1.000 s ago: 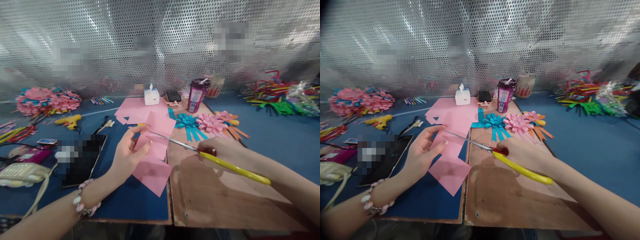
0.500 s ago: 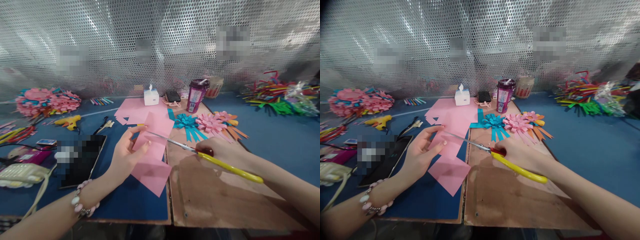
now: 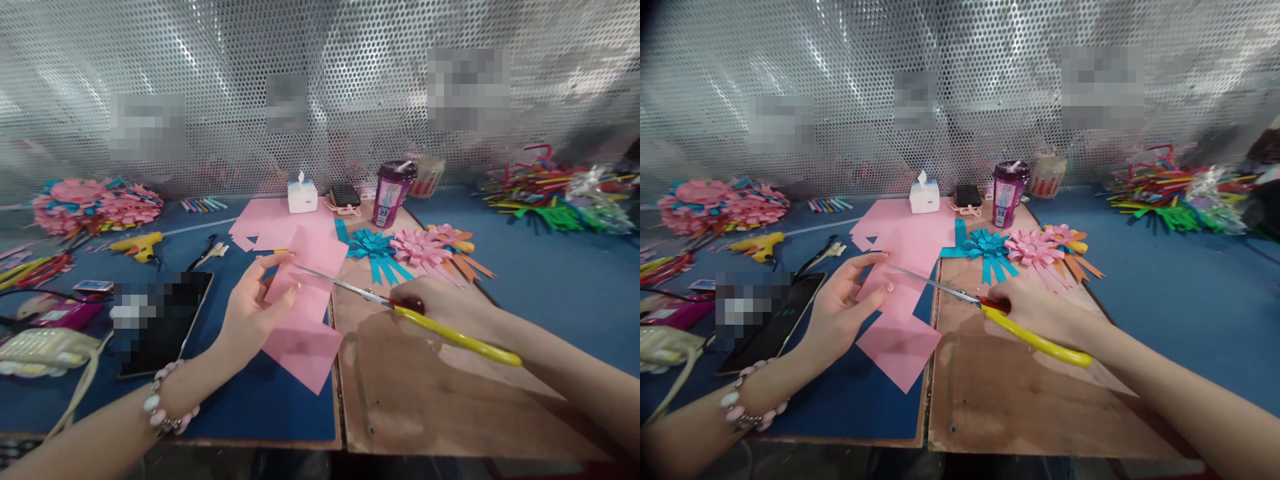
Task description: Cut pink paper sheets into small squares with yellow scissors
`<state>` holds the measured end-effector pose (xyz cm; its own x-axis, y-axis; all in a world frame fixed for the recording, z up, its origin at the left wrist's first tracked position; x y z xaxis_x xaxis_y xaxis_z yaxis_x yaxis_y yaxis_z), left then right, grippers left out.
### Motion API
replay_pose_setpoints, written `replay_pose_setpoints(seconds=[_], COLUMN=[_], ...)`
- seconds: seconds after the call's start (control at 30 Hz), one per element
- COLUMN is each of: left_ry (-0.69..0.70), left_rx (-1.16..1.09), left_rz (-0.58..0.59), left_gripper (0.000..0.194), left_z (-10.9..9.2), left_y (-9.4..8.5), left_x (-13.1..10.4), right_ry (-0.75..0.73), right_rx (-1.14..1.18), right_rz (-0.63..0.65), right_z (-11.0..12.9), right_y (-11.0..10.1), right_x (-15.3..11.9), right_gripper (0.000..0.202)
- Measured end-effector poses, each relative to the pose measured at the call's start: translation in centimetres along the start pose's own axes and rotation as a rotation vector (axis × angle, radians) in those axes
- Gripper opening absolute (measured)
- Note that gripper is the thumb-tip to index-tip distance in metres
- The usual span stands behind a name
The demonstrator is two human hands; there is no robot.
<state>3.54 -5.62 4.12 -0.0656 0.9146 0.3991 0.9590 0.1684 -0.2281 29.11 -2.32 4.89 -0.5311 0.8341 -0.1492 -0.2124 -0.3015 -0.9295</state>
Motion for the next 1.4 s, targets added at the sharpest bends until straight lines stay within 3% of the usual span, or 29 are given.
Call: replay_pose_setpoints(seconds=[0.53,0.97,1.23,1.4], left_ry=[0.063,0.033,0.040,0.123], left_rx=[0.051,-0.007,-0.016,0.028], left_rz=[0.001,0.011,0.023,0.020], left_gripper=[0.035,0.038,0.038,0.037], left_z=[-0.27,0.19,0.40,-0.08], left_y=[-0.12,-0.25,-0.34,-0.15], left_x=[-0.07,0.29,0.35,0.30], right_ry=[0.016,-0.028,-0.099,-0.143], right_rx=[0.010,0.045,0.153,0.179], right_rz=[0.033,0.063,0.094,0.068], right_z=[0.12,0.70,0.47,0.13], right_y=[0.13,-0.14,-0.19,0.05], right_x=[0.03,-0.19,-0.53,-0.42], right_gripper=[0.019,0.021,0.035,0.043])
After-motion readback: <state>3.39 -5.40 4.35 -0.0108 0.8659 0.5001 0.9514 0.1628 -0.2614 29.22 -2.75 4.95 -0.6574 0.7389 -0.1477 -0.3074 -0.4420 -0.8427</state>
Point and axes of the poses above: each hand's wrist, its own x-axis towards the middle knuckle, its own y-axis out of the palm, z = x × y, the point moved 4 cm from there along x, towards the middle knuckle
